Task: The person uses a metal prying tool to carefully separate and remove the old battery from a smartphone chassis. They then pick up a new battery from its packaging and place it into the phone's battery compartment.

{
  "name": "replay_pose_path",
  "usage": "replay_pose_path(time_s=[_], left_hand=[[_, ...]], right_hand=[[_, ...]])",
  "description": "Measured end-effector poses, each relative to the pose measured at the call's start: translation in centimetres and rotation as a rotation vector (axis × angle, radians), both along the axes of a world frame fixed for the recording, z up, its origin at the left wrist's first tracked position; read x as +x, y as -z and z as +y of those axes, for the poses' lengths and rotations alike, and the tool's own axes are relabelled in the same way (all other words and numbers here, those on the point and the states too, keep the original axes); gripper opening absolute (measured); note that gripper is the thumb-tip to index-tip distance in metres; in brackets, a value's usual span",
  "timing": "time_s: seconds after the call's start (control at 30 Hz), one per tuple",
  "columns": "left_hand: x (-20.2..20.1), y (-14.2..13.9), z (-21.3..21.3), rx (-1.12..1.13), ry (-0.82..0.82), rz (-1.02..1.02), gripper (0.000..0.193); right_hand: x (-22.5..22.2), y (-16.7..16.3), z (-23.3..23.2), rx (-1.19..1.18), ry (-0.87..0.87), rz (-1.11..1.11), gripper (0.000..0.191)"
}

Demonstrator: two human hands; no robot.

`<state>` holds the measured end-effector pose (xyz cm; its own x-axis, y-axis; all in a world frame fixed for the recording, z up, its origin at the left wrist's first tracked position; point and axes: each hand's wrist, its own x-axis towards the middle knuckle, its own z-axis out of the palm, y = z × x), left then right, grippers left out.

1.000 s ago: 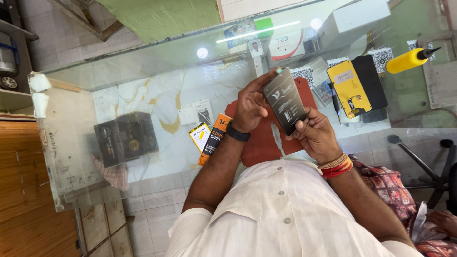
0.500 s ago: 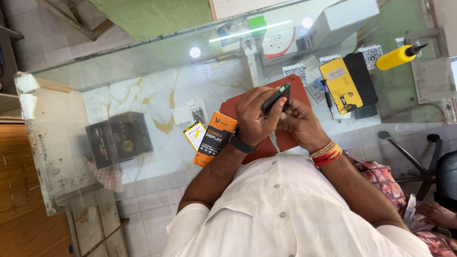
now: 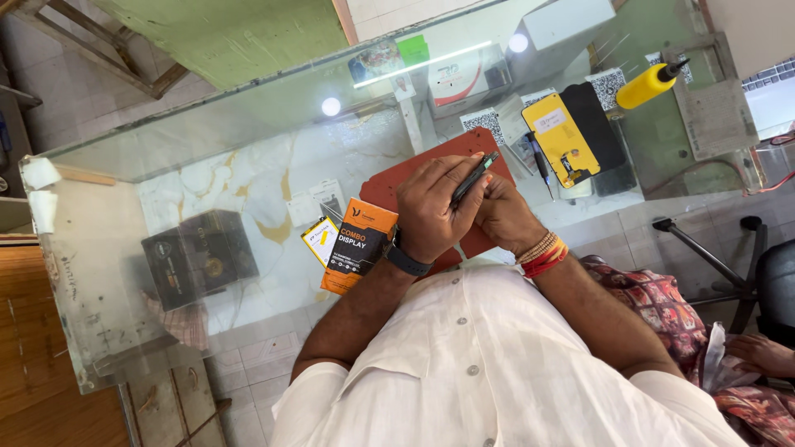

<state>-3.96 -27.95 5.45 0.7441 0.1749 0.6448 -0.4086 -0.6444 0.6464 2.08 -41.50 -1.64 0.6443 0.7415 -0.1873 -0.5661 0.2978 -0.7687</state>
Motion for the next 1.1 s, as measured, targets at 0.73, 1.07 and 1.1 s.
replay_pose_path(time_s=[0.73, 1.07, 1.1], left_hand=[[-0.1, -1.3, -0.5, -0.120, 0.135, 0.042, 0.024], [1.2, -1.7, -1.5, -0.091, 0.130, 0.002, 0.025], [1.3, -1.6, -1.5, -0.086, 0.131, 0.003, 0.025]], right_hand=[[1.2, 0.5, -1.6, 0.126, 0.060, -0.094, 0.028], [2.8, 1.2, -1.5, -0.019, 0.105, -0.302, 0.023], [2.9, 1.2, -1.5, -0.024, 0.103, -0.283, 0.022]])
